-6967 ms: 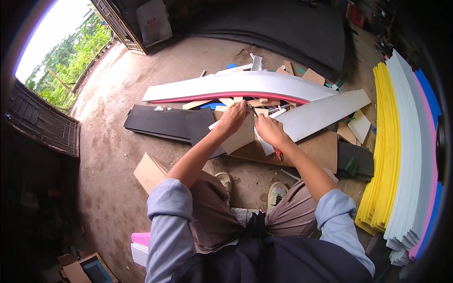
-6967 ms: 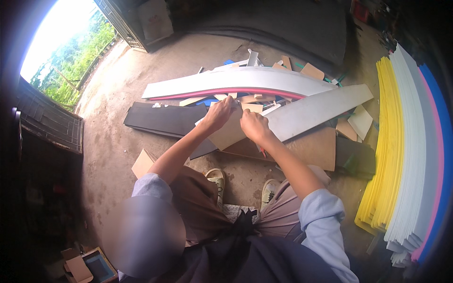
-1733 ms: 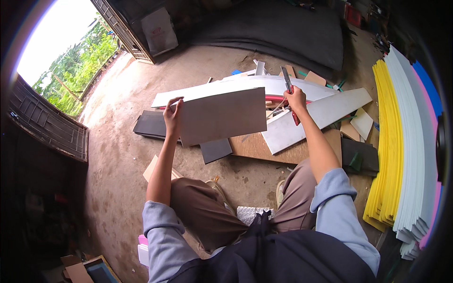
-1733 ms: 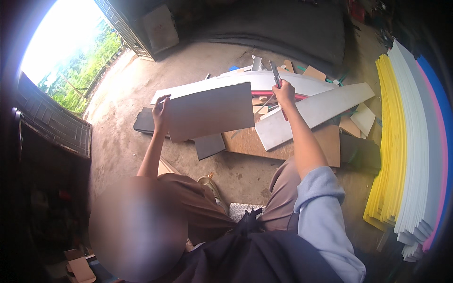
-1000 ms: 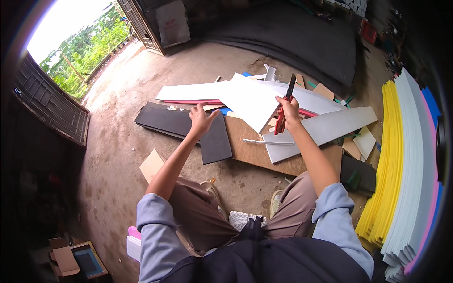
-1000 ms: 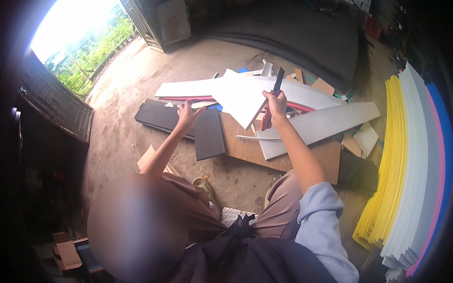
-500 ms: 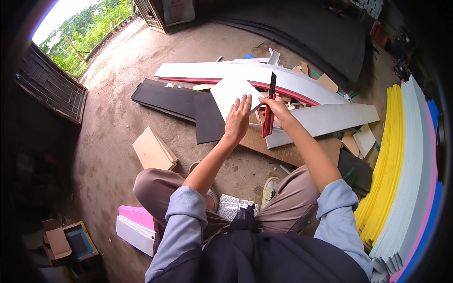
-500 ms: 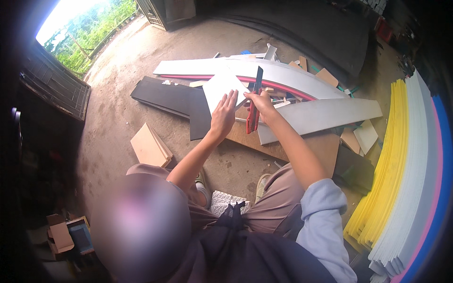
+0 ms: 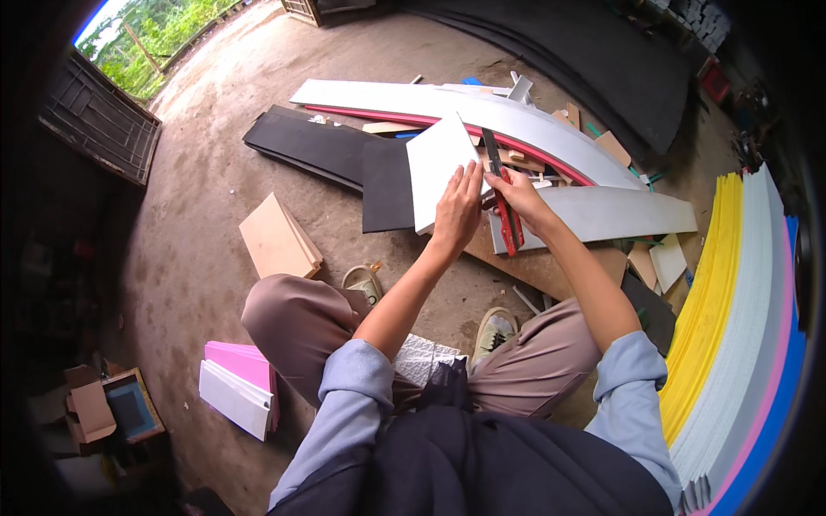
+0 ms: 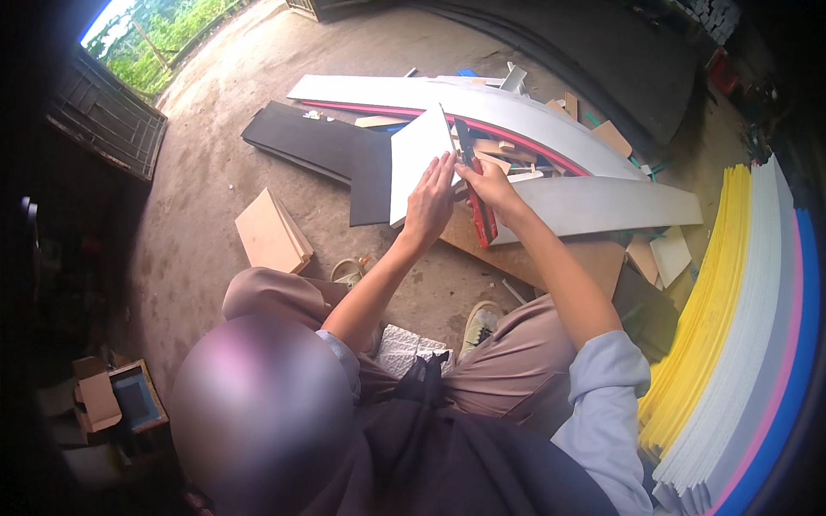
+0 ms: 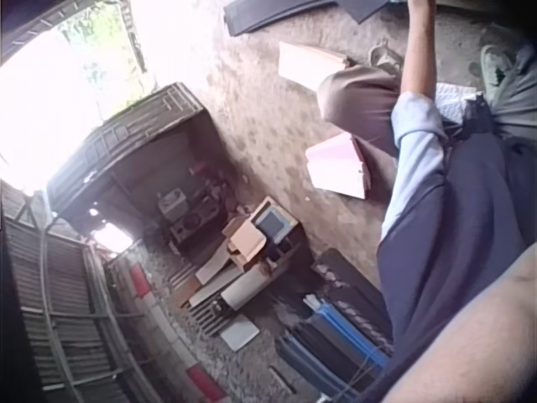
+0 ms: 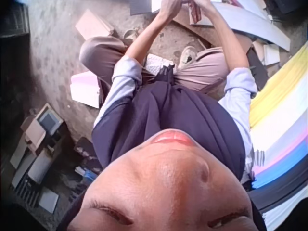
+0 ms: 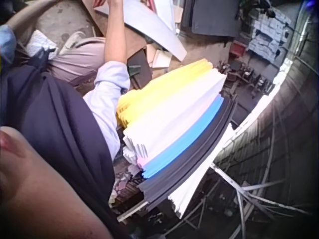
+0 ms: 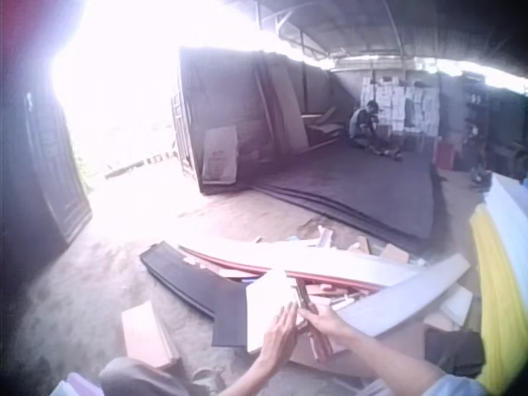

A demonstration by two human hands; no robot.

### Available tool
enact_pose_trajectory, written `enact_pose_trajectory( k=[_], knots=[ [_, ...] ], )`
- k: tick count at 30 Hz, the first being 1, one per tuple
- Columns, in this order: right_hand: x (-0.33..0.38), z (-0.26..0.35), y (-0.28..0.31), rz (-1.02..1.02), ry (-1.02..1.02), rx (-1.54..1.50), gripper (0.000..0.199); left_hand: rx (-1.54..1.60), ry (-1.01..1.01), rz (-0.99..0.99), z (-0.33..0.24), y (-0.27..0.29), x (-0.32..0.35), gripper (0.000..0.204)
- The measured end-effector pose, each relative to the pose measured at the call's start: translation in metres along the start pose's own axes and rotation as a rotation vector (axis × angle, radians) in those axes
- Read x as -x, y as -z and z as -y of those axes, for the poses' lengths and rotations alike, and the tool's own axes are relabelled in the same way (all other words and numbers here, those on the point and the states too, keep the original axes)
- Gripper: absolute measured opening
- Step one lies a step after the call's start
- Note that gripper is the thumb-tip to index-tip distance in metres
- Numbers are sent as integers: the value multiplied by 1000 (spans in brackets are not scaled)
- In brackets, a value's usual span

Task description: The person sits on the floor and uses a utility knife to cut black and white foam sheets into smaller rectangular pieces. They repeatedly align the sheets, score the material, and snap off the cut sections, stacking the finished pieces nearby.

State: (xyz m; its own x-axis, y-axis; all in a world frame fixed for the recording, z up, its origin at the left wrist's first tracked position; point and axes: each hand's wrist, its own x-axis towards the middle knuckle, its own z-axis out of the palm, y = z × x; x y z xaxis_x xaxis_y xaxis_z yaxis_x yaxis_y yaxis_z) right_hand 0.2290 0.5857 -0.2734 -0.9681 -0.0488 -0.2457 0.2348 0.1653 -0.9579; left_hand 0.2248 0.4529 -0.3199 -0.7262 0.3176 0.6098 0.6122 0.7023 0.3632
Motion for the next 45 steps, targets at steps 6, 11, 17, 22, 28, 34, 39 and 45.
enact_pose_trajectory(
  k=[6, 11, 17, 22, 28, 34, 39, 45],
  knots=[
    [9, 4, 11, -166, 528, 679, 30, 242, 185, -37, 10, 8, -3, 46],
    [31, -6, 4, -99, 447, 921, 18, 221, 238, -10, 11, 0, 1, 43],
    [31, -25, 7, -193, 565, 1278, 14, 279, 311, 59, 3, -8, 2, 43],
    [26, -33, 12, -269, 651, 1335, 12, 300, 305, 51, 8, -12, 4, 43],
    [20, -36, 8, -270, 695, 1325, 11, 274, 290, -12, 13, -15, 5, 40],
    [19, -30, 3, -254, 694, 1316, 9, 257, 298, -33, 14, -12, 4, 37],
    [18, -28, 0, -242, 682, 1320, 9, 280, 324, -20, 15, -9, 3, 37],
    [20, -29, 2, -257, 679, 1373, 18, 316, 350, 42, 12, -6, 3, 36]
  ],
)
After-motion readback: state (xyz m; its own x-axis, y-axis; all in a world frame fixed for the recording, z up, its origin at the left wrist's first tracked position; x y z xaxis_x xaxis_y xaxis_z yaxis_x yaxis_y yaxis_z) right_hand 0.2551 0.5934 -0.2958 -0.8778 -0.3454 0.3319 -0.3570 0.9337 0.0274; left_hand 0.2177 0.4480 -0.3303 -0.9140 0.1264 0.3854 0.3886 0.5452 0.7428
